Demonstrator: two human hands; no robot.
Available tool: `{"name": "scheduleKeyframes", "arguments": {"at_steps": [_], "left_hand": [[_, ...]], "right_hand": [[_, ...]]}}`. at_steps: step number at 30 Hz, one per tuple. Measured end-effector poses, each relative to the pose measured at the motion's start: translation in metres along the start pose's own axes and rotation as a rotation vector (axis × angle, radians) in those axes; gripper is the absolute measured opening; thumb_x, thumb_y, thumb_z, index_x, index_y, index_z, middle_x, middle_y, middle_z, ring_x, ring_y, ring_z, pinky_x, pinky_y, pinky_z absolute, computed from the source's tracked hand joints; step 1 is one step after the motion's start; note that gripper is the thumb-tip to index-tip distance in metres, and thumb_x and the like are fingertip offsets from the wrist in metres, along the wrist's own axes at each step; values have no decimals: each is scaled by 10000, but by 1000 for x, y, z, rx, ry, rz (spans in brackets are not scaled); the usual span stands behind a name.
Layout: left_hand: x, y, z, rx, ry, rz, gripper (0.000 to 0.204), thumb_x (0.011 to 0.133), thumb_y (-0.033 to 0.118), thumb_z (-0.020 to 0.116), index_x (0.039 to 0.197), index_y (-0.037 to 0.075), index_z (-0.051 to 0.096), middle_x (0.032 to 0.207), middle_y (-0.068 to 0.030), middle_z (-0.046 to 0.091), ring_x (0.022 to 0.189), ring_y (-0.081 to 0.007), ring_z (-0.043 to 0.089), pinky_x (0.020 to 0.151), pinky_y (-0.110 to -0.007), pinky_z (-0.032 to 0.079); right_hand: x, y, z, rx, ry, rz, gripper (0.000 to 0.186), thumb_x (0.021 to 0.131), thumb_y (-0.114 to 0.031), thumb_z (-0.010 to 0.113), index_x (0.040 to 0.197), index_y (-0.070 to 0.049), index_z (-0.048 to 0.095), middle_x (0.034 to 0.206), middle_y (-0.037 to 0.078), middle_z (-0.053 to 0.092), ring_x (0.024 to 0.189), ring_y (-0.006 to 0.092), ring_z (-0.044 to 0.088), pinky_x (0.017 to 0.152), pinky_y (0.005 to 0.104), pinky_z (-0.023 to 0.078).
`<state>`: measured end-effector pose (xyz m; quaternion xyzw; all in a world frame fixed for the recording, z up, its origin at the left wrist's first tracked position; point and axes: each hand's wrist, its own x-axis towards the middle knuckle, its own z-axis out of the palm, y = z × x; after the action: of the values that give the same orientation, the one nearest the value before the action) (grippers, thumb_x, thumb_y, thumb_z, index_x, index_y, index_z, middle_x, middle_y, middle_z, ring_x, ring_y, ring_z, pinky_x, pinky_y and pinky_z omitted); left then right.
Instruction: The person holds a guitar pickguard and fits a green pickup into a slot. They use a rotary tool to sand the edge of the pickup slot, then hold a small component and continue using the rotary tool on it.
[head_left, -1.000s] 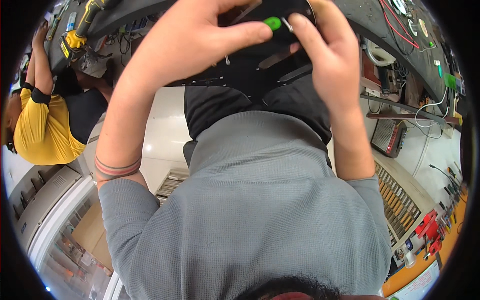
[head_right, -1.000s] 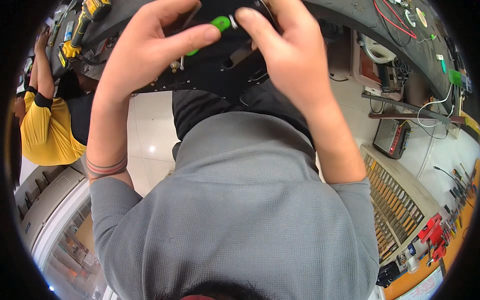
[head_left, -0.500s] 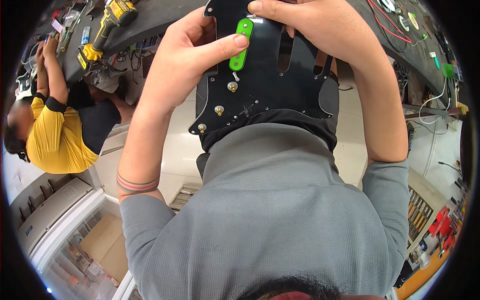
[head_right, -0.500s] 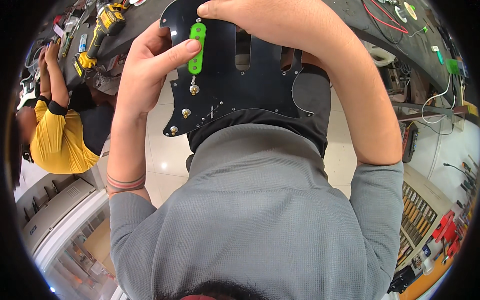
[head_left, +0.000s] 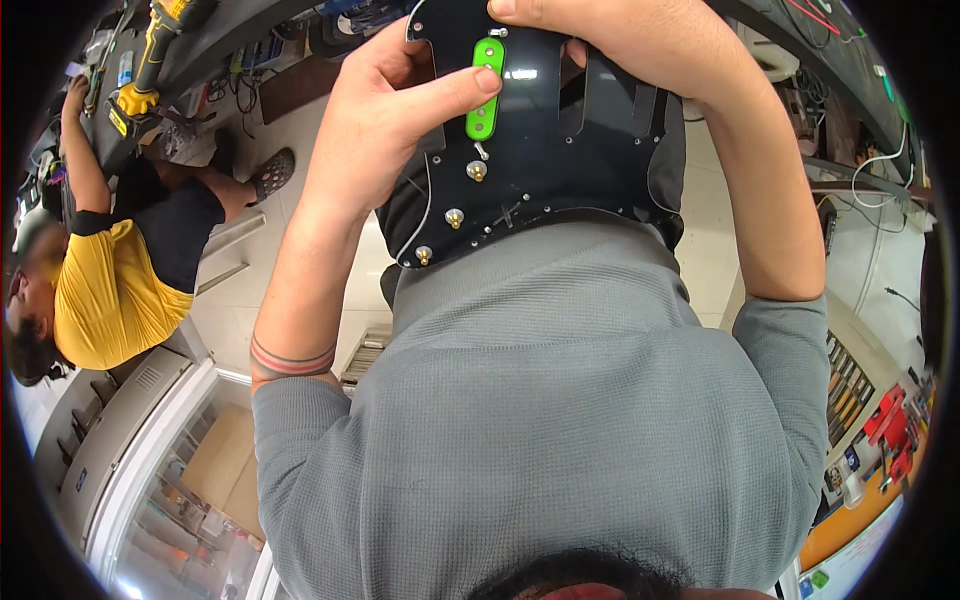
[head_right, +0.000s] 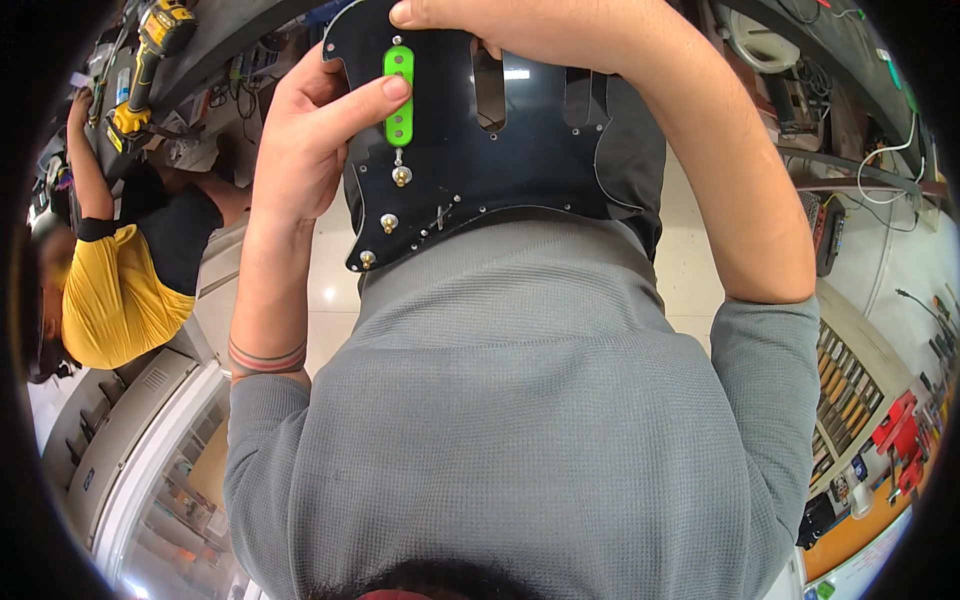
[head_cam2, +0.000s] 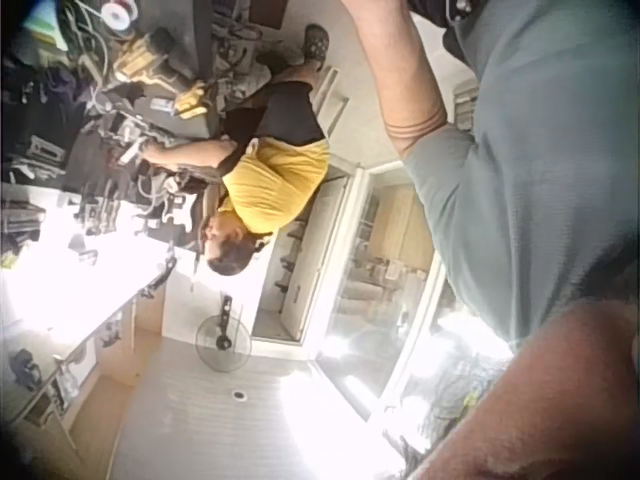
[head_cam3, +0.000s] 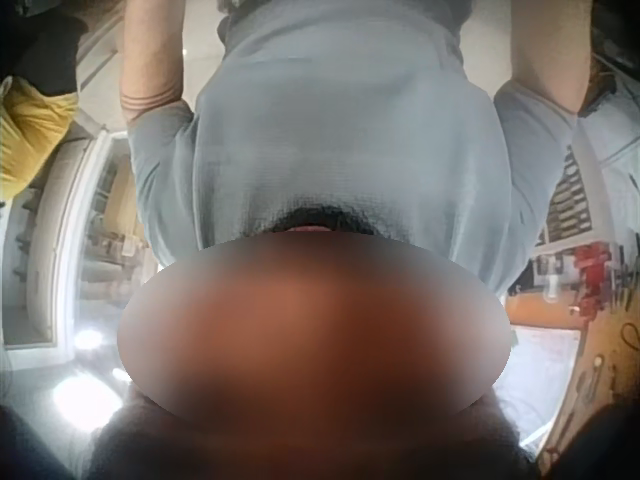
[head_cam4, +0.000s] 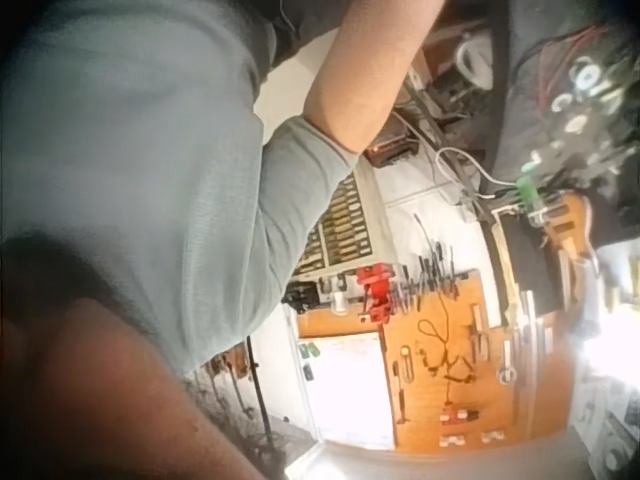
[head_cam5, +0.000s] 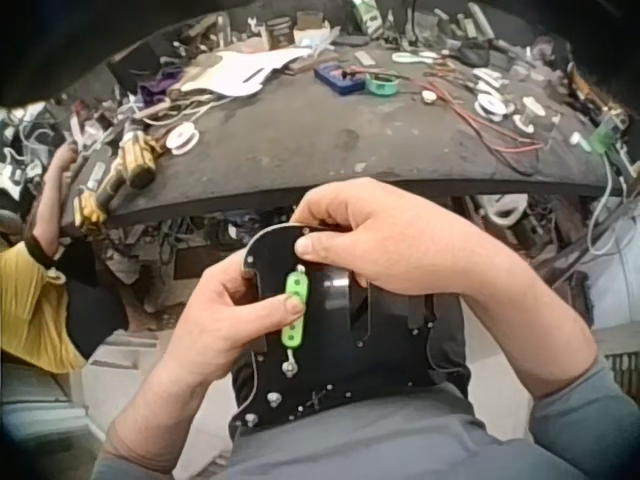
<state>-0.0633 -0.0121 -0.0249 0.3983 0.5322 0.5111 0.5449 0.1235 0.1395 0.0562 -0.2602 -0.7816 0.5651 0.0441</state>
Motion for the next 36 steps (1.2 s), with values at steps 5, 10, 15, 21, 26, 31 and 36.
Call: {"name": "scheduleKeyframes", "arguments": {"at_steps": [5, 10, 15, 21, 26, 31, 36], "left_hand": [[-5, -12, 17, -116, 44, -14, 345, 937, 100, 849, 1255, 25, 738, 1039, -29, 747, 896, -97, 706, 789, -250, 570], [-6, -11, 20, -124, 49, -80, 370, 934, 82, 852, 1280, 25, 735, 1080, -32, 741, 940, -105, 715, 819, -265, 586], [-3, -19, 21, -142, 55, -68, 389, 930, 72, 853, 1298, 26, 736, 1085, -39, 748, 953, -112, 725, 833, -266, 592], [-3, -17, 20, -149, 29, -111, 376, 930, 87, 864, 1276, 11, 736, 1089, -54, 761, 944, -112, 736, 831, -265, 599], [-4, -20, 5, -122, -29, -186, 332, 939, 119, 871, 1206, -17, 727, 1045, -62, 762, 917, -106, 734, 814, -255, 595], [-7, -17, 1, -42, -27, -180, 325, 945, 123, 866, 1196, -23, 719, 1043, -65, 766, 914, -104, 728, 807, -257, 591], [-10, -14, 8, -107, 2, -172, 307, 954, 96, 849, 1202, -28, 717, 1069, -67, 770, 944, -108, 732, 834, -261, 599]], "right_hand": [[1, 40, 9, -89, 70, -159, 273, 1054, -165, 676, 1183, 74, 705, 968, 151, 753, 850, 228, 687, 810, 362, 560], [-1, 37, 12, -113, 73, -23, 289, 1053, -183, 677, 1183, 74, 703, 1057, 204, 753, 971, 279, 709, 888, 384, 556], [-2, 47, 15, -78, 71, -77, 291, 1075, -182, 645, 1206, 76, 682, 1073, 220, 743, 1009, 320, 710, 932, 402, 550], [-2, 53, 13, -32, 48, -44, 307, 1087, -192, 631, 1232, 75, 672, 1119, 223, 750, 1044, 321, 711, 950, 404, 551], [4, 64, 11, -29, 14, -41, 316, 1091, -199, 624, 1243, 74, 675, 1135, 224, 753, 1056, 318, 714, 963, 402, 553], [8, 64, 11, -76, -1, -67, 320, 1091, -204, 623, 1240, 75, 676, 1130, 231, 751, 1058, 320, 714, 964, 403, 552], [6, 52, 9, -8, -38, -18, 310, 1087, -197, 618, 1226, 75, 676, 1110, 238, 747, 1045, 326, 714, 950, 408, 550]]}}
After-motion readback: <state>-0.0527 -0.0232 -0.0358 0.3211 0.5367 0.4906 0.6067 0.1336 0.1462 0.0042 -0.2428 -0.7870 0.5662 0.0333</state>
